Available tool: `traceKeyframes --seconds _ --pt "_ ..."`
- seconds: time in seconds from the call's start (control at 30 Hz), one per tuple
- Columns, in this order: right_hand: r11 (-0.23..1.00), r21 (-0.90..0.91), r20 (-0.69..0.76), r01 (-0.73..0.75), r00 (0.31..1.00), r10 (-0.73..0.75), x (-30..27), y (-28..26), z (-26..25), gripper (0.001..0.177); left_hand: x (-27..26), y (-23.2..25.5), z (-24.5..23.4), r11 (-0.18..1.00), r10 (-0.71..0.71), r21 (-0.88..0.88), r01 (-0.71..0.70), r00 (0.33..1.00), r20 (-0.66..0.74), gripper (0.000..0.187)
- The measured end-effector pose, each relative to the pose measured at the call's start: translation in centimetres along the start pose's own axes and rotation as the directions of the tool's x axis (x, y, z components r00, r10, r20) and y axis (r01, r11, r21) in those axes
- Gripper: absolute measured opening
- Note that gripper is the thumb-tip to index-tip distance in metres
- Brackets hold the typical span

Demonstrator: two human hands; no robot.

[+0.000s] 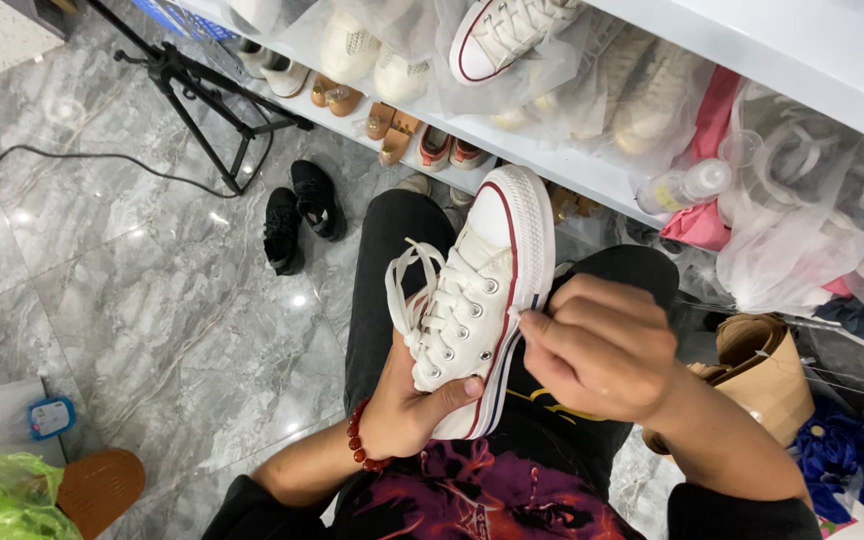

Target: The person cleans a white sneaker by applying cleaning liquid from a small bottle using a cotton swab to the rubber midsole and toe cap.

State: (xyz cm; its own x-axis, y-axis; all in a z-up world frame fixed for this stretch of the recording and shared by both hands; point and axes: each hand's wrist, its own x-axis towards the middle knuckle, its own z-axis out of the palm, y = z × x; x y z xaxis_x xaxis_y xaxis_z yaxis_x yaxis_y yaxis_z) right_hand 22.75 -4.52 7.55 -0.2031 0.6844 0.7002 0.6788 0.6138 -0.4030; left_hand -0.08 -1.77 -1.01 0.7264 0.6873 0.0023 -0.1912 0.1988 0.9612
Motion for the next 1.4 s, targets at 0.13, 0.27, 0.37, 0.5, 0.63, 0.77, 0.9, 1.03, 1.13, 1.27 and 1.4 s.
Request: traceKeyframes --seconds 0.13,0.27,0.37,0.5,0.63,0.77,0.9,1.03,1.13,1.27,1.4 --pt "1.0 -0.008 -0.048 -0.02 0.999 0.02 0.0 0.6 0.0 0.017 0.1 -0.3 -0.1 1.0 -0.017 -0.01 0.017 1.0 -0.003 0.091" --pt "0.999 -0.034 -0.021 -0.003 1.0 0.002 -0.2 0.0 -0.1 0.018 0.0 -0.5 -0.2 1.0 -0.003 -0.021 0.003 1.0 -0.01 0.091" --pt "0.998 0.027 -0.038 -0.05 0.998 0.051 -0.4 0.0 0.4 0.018 0.4 -0.7 -0.4 1.0 0.013 -0.003 -0.013 1.0 -0.002 0.091" --pt "0.992 -0.011 -0.074 -0.125 0.99 0.124 -0.5 0.1 0.5 0.018 0.6 -0.8 -0.6 0.999 -0.007 -0.044 0.007 1.0 0.014 0.091" --pt "0.994 0.044 0.086 -0.097 0.992 0.093 -0.5 -0.3 0.5 0.017 1.0 -1.2 -0.8 0.952 -0.13 -0.279 0.123 0.991 -0.008 0.095" --pt "0.956 0.114 -0.085 -0.271 0.956 0.281 -1.0 0.7 -0.3 0.014 1.2 -1.6 -1.4 0.903 -0.203 -0.385 0.192 0.979 0.012 0.098" --pt "0.943 0.14 -0.005 -0.3 0.953 0.304 -0.9 1.7 -0.4 0.013 1.0 -1.7 -1.5 0.889 -0.211 -0.405 0.213 0.976 0.051 0.102" --pt "0.933 0.202 0.04 -0.296 0.955 0.294 -1.2 1.7 0.2 0.013 0.9 -2.0 -1.2 0.875 -0.237 -0.427 0.23 0.971 0.037 0.101" --pt "0.921 0.228 0.092 -0.317 0.948 0.303 -1.4 2.1 0.2 0.013 1.0 -2.2 -1.3 0.871 -0.243 -0.432 0.232 0.969 0.03 0.1" --pt "0.861 0.246 0.083 -0.445 0.895 0.439 -1.7 2.7 0.0 0.01 0.8 -2.3 -1.3 0.867 -0.24 -0.439 0.235 0.97 0.045 0.1" --pt "0.92 0.25 0.085 -0.3 0.954 0.288 -1.7 2.8 0.1 0.011 1.2 -2.2 -1.3 0.859 -0.223 -0.465 0.214 0.974 0.035 0.099"
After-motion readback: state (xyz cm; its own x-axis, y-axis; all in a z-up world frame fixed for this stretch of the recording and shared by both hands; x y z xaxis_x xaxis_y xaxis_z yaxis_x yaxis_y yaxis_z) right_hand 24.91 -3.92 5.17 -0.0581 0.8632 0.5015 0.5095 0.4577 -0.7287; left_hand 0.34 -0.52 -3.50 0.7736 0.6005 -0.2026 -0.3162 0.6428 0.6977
